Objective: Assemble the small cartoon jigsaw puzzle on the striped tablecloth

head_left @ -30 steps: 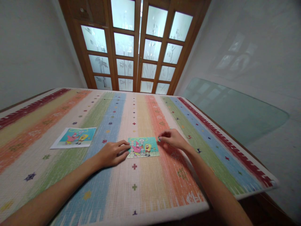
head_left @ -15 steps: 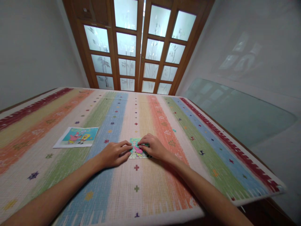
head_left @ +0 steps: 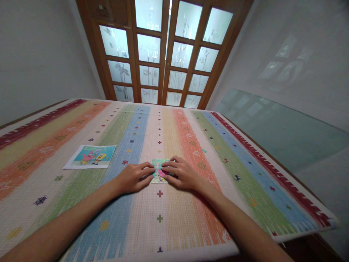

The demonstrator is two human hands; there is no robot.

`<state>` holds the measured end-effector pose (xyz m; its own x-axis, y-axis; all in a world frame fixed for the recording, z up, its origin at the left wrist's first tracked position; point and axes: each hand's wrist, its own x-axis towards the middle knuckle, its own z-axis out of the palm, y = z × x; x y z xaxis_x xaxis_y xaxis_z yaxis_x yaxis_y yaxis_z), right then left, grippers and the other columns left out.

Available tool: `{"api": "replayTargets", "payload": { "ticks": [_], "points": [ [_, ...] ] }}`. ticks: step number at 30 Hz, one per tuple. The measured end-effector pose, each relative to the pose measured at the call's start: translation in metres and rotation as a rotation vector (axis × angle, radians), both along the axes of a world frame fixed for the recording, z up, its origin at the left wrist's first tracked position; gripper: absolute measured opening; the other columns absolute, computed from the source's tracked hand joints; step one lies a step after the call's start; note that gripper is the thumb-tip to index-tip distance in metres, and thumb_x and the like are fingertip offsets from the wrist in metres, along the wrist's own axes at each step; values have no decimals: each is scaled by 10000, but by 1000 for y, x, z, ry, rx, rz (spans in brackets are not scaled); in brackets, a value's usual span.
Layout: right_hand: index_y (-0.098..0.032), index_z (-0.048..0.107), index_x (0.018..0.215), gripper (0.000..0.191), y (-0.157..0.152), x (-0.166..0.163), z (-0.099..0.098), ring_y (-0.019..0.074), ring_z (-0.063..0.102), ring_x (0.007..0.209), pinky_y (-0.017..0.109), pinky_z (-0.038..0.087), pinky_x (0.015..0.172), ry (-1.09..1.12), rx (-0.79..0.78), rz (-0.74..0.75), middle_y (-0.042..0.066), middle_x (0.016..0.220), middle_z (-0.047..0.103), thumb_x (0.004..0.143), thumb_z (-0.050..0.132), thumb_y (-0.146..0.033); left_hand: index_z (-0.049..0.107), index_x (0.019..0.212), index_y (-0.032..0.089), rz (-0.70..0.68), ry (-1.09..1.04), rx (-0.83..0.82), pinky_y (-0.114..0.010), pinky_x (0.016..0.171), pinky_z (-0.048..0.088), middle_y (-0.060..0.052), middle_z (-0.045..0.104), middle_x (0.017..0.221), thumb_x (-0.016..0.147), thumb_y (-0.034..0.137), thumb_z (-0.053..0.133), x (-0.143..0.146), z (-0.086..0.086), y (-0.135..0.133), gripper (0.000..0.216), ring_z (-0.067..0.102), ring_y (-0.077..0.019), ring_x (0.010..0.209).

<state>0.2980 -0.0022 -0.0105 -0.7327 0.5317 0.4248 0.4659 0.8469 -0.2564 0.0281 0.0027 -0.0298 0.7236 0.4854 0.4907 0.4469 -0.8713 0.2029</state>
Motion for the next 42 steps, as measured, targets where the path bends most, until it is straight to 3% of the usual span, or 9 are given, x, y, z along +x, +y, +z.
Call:
{"api": "replayTargets", "payload": {
  "ticks": [6, 15, 30, 33, 35, 38, 42],
  "points": [
    [-186, 705, 1205, 332, -1, -10, -3, 278, 610, 1064, 474, 482, 957, -45, 39, -9, 135, 1238, 717, 1014, 540, -403, 703, 1160, 189, 8, 11, 10, -279, 751, 607, -96, 726, 1105, 1003, 271, 510, 0, 0, 0, 262, 741, -178, 841],
    [-177, 699, 1157, 320, -2, -17, 2, 291, 569, 1109, 463, 457, 987, -97, 53, -50, 111, 1255, 706, 1019, 543, -420, 690, 1144, 178, 6, 27, 48, -279, 725, 603, -91, 733, 1084, 1029, 293, 471, 2, 4, -1, 273, 748, -186, 835],
    [-197, 686, 1199, 366, -5, -23, 1, 296, 538, 1173, 463, 419, 994, -138, -44, -108, 82, 1331, 681, 1029, 532, -482, 695, 1134, 180, 1, 10, 16, -283, 739, 604, -93, 729, 1091, 1017, 286, 484, 1, 2, 0, 263, 747, -188, 868],
    [-208, 695, 1200, 299, 8, -7, 5, 272, 549, 1200, 453, 406, 1040, -83, -47, -94, 75, 1315, 686, 1046, 523, -398, 696, 1135, 181, 3, 7, 27, -276, 722, 601, -91, 731, 1084, 1023, 286, 479, 2, 2, 0, 266, 747, -180, 836],
    [-203, 718, 1143, 257, 23, 15, 8, 257, 586, 1146, 445, 418, 1024, -43, -15, -171, 90, 1210, 718, 1046, 514, -323, 697, 1135, 183, 3, 8, 28, -271, 707, 600, -91, 732, 1085, 1021, 289, 483, 1, 2, 0, 264, 746, -177, 825],
    [-192, 768, 1013, 221, 46, 61, 11, 282, 598, 1075, 453, 432, 974, -57, 64, -440, 120, 1096, 729, 987, 559, -261, 695, 1135, 186, -1, 9, 25, -277, 699, 603, -93, 733, 1093, 1014, 288, 491, 1, 2, 0, 258, 748, -182, 826],
    [-207, 784, 1104, 270, 62, 121, 2, 297, 586, 1044, 437, 422, 949, -153, 62, -749, 143, 1081, 705, 941, 574, -246, 687, 1139, 187, -2, 10, 30, -287, 707, 609, -94, 732, 1098, 1016, 287, 481, 0, 1, 1, 260, 752, -186, 827]
  ]
}}
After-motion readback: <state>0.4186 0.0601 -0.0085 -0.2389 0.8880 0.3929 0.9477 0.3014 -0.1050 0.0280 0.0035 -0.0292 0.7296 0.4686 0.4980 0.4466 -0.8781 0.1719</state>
